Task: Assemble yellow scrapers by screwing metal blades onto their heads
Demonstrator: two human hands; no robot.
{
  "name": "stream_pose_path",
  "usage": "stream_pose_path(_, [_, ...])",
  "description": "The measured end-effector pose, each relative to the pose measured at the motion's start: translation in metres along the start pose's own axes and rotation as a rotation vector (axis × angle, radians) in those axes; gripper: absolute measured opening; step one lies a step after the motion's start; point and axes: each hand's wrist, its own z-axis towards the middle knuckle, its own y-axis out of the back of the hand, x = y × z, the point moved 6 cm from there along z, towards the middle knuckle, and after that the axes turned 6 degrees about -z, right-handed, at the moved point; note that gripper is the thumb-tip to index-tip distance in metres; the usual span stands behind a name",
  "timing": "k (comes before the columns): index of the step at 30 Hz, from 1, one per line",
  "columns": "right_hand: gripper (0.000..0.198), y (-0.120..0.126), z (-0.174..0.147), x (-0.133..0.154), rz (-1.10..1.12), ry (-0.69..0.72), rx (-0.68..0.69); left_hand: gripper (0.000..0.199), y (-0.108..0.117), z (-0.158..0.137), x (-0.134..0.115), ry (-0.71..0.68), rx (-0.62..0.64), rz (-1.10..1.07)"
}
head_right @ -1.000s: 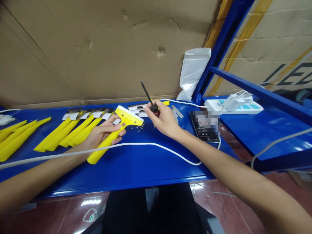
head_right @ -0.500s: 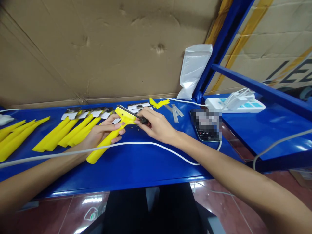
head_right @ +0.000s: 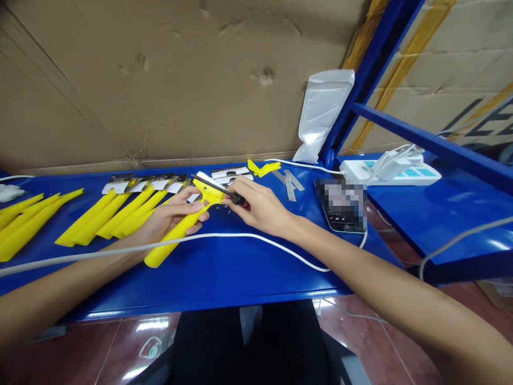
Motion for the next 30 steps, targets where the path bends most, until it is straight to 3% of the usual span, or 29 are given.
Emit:
stream_pose_path(5, [0.012,0.000,0.000,0.000,0.018,0.032,-0.020,0.038,-0.002,-0.001,0.000,0.008,-0.003,0.049])
stream_pose_path(21, [0.040,-0.005,0.000,-0.013,0.303,-0.366,0.005,0.039,-0.005,-0.001,-0.001,0.000,0.029,0.021])
stream_pose_path(30, [0.039,-0.006,0.000,-0.016,0.308,-0.395,0.021,0.043,-0.001,0.001,0.001,0.011,0.038,0.030])
